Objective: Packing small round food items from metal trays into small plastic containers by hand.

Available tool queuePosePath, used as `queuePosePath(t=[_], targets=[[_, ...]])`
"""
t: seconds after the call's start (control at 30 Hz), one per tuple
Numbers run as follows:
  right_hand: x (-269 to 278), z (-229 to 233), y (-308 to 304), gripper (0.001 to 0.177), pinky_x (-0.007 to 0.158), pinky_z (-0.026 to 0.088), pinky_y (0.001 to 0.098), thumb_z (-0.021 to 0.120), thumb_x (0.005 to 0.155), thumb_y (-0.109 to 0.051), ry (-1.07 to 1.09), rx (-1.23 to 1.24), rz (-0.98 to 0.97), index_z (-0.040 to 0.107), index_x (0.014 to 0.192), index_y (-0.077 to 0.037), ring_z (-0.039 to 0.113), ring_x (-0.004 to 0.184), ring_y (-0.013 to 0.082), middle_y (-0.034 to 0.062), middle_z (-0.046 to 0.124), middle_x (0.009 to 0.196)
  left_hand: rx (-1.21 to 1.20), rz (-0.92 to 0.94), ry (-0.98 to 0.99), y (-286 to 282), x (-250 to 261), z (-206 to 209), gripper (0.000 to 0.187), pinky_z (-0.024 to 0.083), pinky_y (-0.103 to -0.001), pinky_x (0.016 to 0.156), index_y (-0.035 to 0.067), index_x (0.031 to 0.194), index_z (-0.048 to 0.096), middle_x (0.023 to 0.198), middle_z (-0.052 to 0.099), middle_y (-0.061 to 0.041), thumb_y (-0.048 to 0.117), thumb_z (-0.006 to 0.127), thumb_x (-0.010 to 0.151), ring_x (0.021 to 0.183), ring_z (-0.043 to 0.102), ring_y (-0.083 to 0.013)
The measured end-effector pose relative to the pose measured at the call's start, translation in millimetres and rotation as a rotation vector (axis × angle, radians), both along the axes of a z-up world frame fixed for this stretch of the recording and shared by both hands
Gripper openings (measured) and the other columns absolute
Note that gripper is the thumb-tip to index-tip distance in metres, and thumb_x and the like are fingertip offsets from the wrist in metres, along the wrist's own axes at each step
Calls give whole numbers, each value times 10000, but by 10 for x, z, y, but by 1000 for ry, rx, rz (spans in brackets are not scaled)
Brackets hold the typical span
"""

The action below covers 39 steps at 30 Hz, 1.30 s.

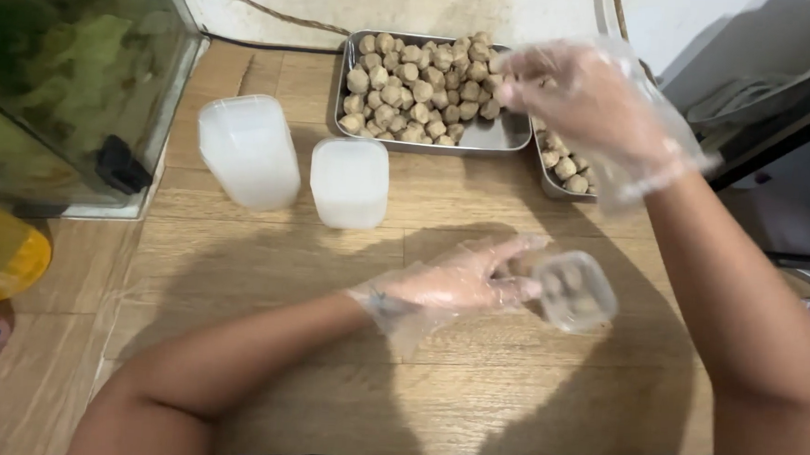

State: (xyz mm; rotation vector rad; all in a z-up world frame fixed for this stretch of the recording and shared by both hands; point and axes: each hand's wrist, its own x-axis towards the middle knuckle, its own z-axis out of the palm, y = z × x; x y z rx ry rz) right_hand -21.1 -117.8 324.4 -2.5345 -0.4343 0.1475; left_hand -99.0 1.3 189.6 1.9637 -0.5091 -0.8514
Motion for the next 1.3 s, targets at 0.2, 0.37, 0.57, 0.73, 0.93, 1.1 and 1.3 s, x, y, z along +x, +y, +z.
queuePosePath(t=[0.2,0.37,0.57,0.73,0.93,1.1,1.3], targets=[[680,-147,281,234,823,546,274,502,1049,-175,37,-509,96,703,1028,-57,657,924,131,61,717,1034,53,-84,-258,409,-62,645,621,409,-603,1077,224,1546,336,1637,281,-156,375,486,962,1311,569,-351],[1338,-901,419,313,541,502,140,533,1020,-322,-31,-1333,344,675,976,-46,481,597,30,-4,604,791,303,74,-451,922,-145,1304,480,457,-375,1071,272,1436,531,1507,514,-3,276,523,956,1327,501,-140],[1042,-948,322,787,692,417,194,813,603,-553,-325,-1194,458,587,1336,-375,549,955,106,-181,634,1124,975,65,-701,1527,7,1335,446,568,-301,877,110,1181,574,1132,641,-22,442,702,912,936,640,-160],[829,-1012,346,176,861,605,241,672,913,-36,-4,-226,37,680,1082,-84,689,912,167,77,706,1055,463,330,-1009,2045,-112,1172,438,513,-403,944,59,1239,641,1114,678,-103,273,780,882,1027,641,-254],[859,-973,314,276,688,571,244,651,945,-222,140,-399,-16,674,1187,-92,598,728,139,80,661,1208,821,357,-413,2014,87,1410,497,429,-420,960,213,1180,639,1168,658,16,419,796,756,1104,583,-207],[917,-1066,293,195,515,491,196,602,986,-236,110,-357,-56,738,1083,-135,564,632,76,45,687,1213,798,334,-370,2155,215,1236,428,413,-407,927,185,1108,645,1106,643,-15,372,786,749,1052,588,-225],[324,-514,318,313,768,572,181,499,981,-27,222,27,-104,581,1272,-108,667,967,126,70,652,1265,527,357,-447,2239,277,1152,361,397,-320,831,157,913,656,894,656,21,295,866,653,878,595,-159]])
